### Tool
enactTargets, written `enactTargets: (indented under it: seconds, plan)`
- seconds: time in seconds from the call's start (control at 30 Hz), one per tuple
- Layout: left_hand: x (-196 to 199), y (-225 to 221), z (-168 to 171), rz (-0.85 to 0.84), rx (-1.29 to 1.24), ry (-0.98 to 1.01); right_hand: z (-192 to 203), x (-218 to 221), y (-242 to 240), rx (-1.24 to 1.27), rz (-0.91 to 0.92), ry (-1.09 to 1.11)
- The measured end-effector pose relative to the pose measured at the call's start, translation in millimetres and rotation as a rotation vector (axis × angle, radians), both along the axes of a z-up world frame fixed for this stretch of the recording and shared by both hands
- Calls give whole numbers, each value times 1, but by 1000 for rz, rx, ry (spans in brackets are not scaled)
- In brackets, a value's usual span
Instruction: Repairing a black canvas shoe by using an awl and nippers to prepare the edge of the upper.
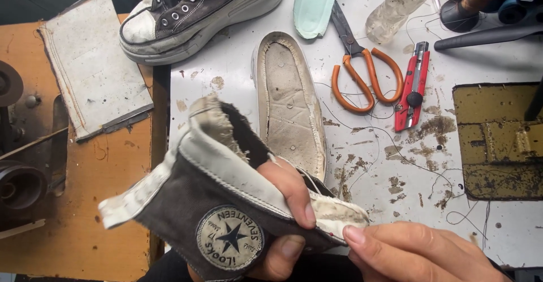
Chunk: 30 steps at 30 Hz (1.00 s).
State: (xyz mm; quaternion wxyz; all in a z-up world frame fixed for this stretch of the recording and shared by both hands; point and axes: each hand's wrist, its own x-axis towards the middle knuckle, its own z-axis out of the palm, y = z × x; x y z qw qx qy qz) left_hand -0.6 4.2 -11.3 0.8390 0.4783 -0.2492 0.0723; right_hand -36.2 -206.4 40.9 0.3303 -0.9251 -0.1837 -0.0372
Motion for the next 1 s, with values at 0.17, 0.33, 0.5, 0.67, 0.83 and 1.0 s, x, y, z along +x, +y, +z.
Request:
enactTargets:
  seconds: [0.17, 0.33, 0.5, 0.67, 0.83, 1.0]
  plan:
    - [3, 11, -6, 49, 155, -43, -16, 54, -9, 149, -18, -269]
    - [7, 12, 30, 170, 376, 51, -57, 102, -25, -315, -170, 174]
    - [7, 9, 38, 254, 586, 79, -47, 127, -33, -196, -208, 383]
    - [8, 9, 30, 327, 584, -12, -29, 149, -48, -286, -649, 697]
    - [15, -2, 13, 330, 352, -60, -30, 151, -47, -215, -653, 721]
    - [26, 2, -2, 200, 269, 108, -9, 137, -39, -100, -762, 750]
